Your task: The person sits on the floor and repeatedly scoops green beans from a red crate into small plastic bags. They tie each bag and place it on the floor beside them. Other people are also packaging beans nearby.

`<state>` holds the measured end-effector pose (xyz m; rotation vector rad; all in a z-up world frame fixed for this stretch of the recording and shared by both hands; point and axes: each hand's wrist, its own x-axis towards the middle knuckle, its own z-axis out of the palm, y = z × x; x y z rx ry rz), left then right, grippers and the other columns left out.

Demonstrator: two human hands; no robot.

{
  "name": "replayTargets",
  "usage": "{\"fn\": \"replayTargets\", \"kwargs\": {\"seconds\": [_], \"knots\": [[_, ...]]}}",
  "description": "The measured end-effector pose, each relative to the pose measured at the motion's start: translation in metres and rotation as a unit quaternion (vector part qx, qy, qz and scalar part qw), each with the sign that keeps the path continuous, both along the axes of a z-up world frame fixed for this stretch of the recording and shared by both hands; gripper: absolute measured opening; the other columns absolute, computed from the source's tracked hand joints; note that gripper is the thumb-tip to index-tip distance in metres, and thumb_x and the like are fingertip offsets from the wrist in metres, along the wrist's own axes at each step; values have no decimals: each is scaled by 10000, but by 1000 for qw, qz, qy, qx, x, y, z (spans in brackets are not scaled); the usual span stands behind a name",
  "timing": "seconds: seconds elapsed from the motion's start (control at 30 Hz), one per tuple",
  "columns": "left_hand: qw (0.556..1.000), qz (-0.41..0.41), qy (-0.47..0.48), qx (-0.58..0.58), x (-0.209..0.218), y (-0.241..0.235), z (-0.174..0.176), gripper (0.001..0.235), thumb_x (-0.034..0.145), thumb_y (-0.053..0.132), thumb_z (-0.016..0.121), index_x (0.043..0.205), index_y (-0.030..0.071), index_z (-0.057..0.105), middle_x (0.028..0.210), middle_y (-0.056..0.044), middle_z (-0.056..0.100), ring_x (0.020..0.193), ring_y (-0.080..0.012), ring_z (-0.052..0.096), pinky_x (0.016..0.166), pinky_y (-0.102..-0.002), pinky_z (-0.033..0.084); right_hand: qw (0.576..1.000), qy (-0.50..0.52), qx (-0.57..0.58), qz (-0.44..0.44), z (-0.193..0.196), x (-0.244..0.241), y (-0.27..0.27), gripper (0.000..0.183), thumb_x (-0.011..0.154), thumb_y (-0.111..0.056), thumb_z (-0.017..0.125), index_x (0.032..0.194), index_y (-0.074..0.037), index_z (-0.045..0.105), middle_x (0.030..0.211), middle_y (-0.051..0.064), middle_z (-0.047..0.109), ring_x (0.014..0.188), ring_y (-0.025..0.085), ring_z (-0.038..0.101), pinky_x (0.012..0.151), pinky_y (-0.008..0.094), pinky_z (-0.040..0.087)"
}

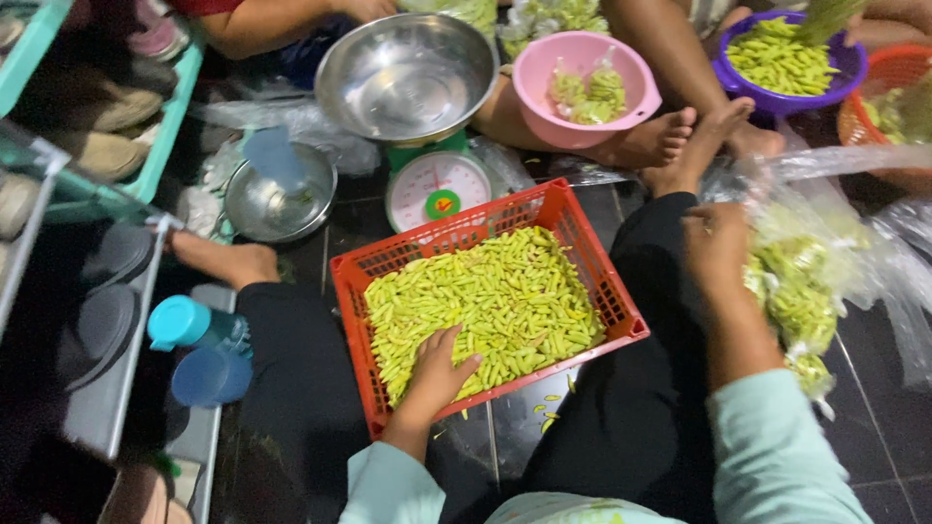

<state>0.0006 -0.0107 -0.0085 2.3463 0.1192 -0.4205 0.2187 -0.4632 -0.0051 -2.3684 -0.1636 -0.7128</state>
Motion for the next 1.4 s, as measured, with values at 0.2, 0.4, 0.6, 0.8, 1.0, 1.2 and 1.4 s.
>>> {"fn": "replayTargets", "kwargs": {"seconds": [0.2, 0.4, 0.6, 0.8, 1.0, 1.2, 1.4], "knots": [[997, 4, -74, 26, 0, 12, -66, 705, 891, 527, 660, 1464, 140, 519, 1471, -139, 531, 1386, -347, 421, 1152, -461, 310, 977, 191, -75, 65, -49, -1, 79, 290, 816, -134, 678, 1087, -38, 719, 1093, 208, 716, 1056, 394, 636, 925, 471, 482], [999, 10, -41, 22, -2, 18, -74, 684, 875, 554, 653, 1454, 207, 548, 1496, -116, 512, 1417, -314, 407, 1157, -458, 323, 993, 117, -22, -14, -65, 19, 46, 307, 841, -71, 698, 1148, -57, 702, 1133, 196, 647, 1099, 394, 600, 1005, 450, 447], [999, 37, 10, 21, -2, 13, -60, 674, 857, 552, 649, 1448, 238, 567, 1501, -81, 514, 1428, -275, 387, 1153, -451, 339, 960, 88, -195, -179, -56, 54, -44, 363, 794, -139, 622, 1122, -71, 760, 1291, 382, 565, 1085, 566, 557, 898, 608, 476], [998, 19, 32, 59, 2, 12, -56, 683, 860, 586, 628, 1438, 228, 567, 1504, -45, 512, 1417, -258, 392, 1154, -429, 336, 767, 545, -228, -248, -9, 54, -93, 638, 965, -630, 470, 1482, -271, 567, 1642, 66, 414, 1638, 328, 86, 1067, 820, -161], [998, 37, 27, 46, 2, 10, -53, 624, 862, 551, 654, 1410, 258, 596, 1490, -44, 523, 1413, -254, 404, 1137, -428, 356, 941, 58, -148, -299, -50, 51, -86, 366, 1063, -433, 552, 1137, -144, 763, 1292, 74, 703, 1183, 414, 550, 1024, 835, 24], [989, 126, 10, -81, 5, -10, 10, 662, 918, 484, 586, 1520, 236, 469, 1600, -76, 395, 1492, -260, 339, 1124, -484, 424, 975, -120, 171, 72, 91, -18, 66, 272, 1063, -207, 534, 1222, -15, 641, 1150, 126, 649, 1053, 281, 568, 964, 405, 413], [814, 258, -20, -521, 5, 4, 6, 756, 918, 394, 499, 1591, 107, 314, 1582, -254, 448, 1419, -390, 498, 1150, -516, 421, 577, 227, 668, 411, 90, -103, 215, 462, 986, -276, 619, 1290, 71, 595, 1277, 224, 655, 1030, 341, 711, 886, 566, 574]]}}
